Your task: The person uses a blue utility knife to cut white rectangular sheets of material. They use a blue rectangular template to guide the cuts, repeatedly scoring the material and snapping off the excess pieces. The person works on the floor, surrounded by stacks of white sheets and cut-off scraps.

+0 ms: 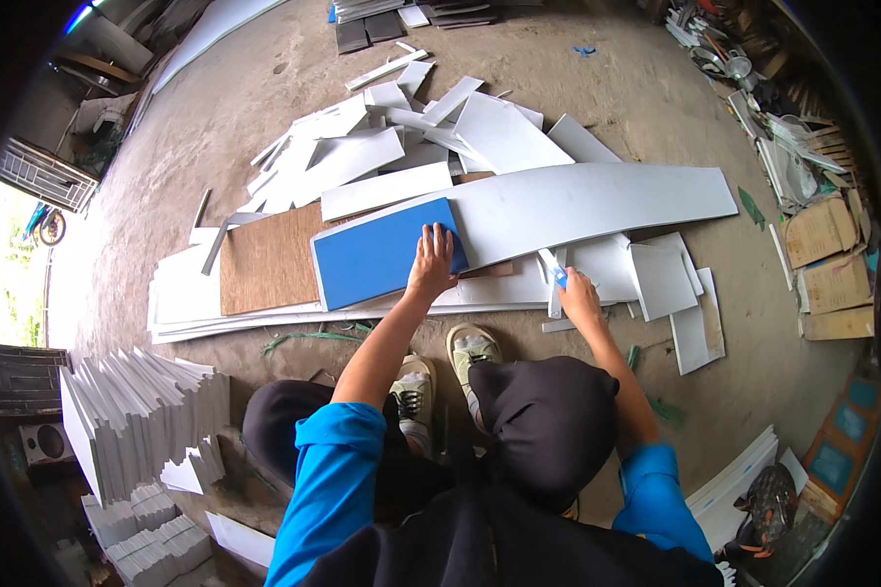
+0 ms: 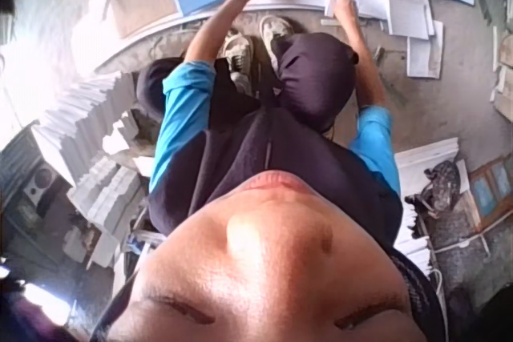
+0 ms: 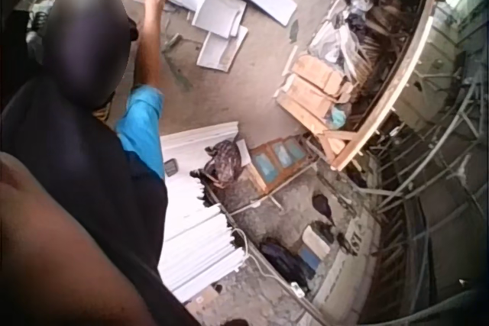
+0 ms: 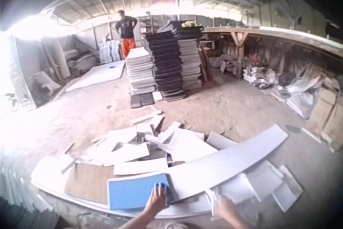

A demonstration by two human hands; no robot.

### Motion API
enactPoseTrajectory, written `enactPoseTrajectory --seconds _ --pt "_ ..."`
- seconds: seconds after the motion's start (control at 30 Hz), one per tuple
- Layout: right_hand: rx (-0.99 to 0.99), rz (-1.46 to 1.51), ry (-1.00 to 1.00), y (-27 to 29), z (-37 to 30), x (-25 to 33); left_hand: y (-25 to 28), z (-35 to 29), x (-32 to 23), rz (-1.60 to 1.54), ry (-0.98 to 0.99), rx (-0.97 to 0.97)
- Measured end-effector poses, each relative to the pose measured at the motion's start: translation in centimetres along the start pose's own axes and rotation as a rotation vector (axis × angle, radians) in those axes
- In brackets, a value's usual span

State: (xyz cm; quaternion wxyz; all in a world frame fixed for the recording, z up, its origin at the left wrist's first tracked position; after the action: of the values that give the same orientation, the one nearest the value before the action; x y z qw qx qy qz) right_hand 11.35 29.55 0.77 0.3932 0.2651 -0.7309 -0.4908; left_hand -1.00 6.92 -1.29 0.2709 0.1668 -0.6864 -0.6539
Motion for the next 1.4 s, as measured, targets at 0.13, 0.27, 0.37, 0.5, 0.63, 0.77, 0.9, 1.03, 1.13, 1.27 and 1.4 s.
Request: enactPoseTrajectory --seconds 0.13,0.27,0.37,0.5,0.63,0.77,0.9,1.03,1.13,1.27,1.4 --pt "0.254 0.509 -0.05 2.0 -1.3 2.9 0.3 -0.6 0.1 0.042 0.0 -0.036" --pt "0.4 0.849 -0.055 -0.8 0.3 6.6 0.5 -0.3 -0.3 -0.004 0.001 -0.089" --pt "0.507 1.059 -0.233 -3.7 2.0 7.9 0.8 -0.3 -0.3 -0.075 -0.002 -0.106" --pt "0.607 1.162 -0.283 -6.2 3.2 9.7 1.1 -0.7 0.7 -0.181 -0.016 -0.217" --pt "0.579 1.159 -0.279 -7.6 4.5 9.7 1.8 -0.4 0.7 -0.28 0.074 -0.207" --pt "0.507 1.085 -0.288 -8.3 5.6 10.1 1.7 -0.7 1.2 -0.305 0.08 -0.195" --pt "0.452 1.002 -0.259 -8.1 5.9 10.8 1.6 -0.7 1.4 -0.324 0.083 -0.19" --pt "0.415 0.984 -0.247 -8.5 6.1 10.2 1.7 -0.5 1.3 -0.341 0.079 -0.185" --pt "0.407 0.997 -0.238 -8.3 5.8 10.7 1.6 -0.8 1.7 -0.351 0.09 -0.187" --pt "0.367 0.891 -0.134 -8.7 6.2 10.5 1.8 -0.5 1.6 -0.334 0.086 -0.201" --pt "0.143 0.594 0.094 -7.3 6.4 12.9 2.2 0.0 2.1 -0.341 0.103 -0.176"
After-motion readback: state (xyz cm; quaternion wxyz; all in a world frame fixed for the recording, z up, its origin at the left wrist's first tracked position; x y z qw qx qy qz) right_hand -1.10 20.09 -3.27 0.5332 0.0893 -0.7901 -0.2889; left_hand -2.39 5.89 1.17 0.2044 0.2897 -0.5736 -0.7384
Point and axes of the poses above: each hand's wrist, its own z-axis towards the middle knuckle, its own y-axis out of the back of the hand, x = y × z, the point moved 8 cm from there along z, towards the middle knuckle, and after that the axes turned 11 degrees about -y, right-handed, at the moved point
